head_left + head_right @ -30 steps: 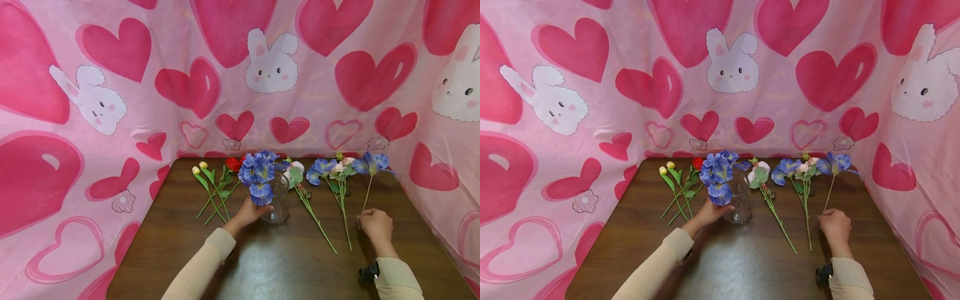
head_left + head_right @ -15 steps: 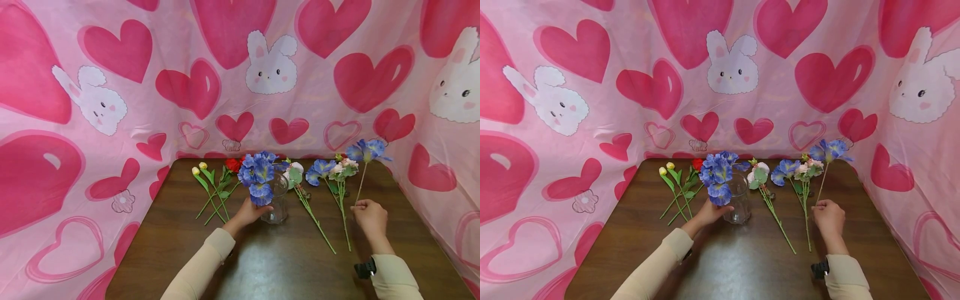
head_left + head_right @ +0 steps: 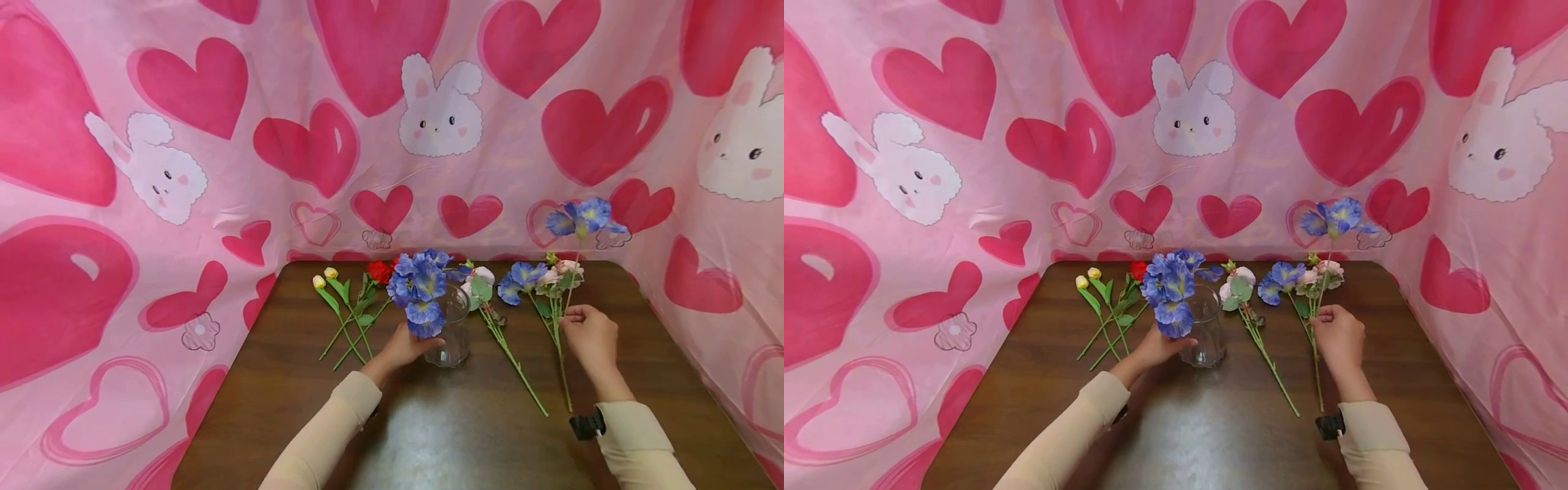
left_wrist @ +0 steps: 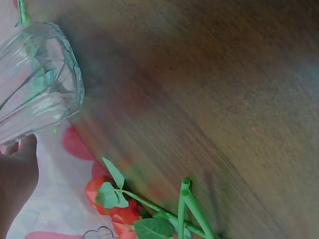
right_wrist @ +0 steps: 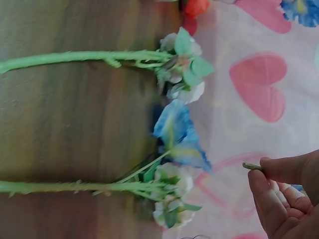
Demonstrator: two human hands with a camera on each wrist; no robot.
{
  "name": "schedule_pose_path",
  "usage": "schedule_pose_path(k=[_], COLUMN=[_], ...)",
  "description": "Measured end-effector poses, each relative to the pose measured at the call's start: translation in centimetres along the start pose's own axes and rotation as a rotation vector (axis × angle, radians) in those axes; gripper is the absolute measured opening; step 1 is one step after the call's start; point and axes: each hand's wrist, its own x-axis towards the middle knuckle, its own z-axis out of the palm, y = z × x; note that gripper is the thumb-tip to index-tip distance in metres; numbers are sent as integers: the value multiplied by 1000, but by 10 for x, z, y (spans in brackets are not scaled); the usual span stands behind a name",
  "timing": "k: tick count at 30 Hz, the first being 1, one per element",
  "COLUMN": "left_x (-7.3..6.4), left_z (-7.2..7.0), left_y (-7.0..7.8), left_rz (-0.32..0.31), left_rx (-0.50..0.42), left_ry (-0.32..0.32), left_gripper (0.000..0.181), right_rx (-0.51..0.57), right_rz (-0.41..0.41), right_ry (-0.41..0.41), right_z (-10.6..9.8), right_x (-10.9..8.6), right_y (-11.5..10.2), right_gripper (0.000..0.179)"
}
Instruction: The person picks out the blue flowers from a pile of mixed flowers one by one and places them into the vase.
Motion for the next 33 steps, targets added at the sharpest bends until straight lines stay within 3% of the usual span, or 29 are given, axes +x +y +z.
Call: schedule_pose_path(k=[4,13,21,33], left_x=[0,1,3,1], left_z=[-3,-5,-5,-4], left_y=[0,-2,-2,1], left_rz=[-28,-24,-73,-75], left_rx=[-8,-42,-31,-5], left_ry=[-15,-31,-33,-4], left_gripper=[60,69,70,62], right_rx=[27,74,119,217], right_rz=[-62,-166,-293,-420], right_ry=[23,78,146,141], right_z=[1,6,10,19], right_x=[3,2,0,-1], right_y=[-11,-39,-60,-82], right_gripper=[21,17,14,15])
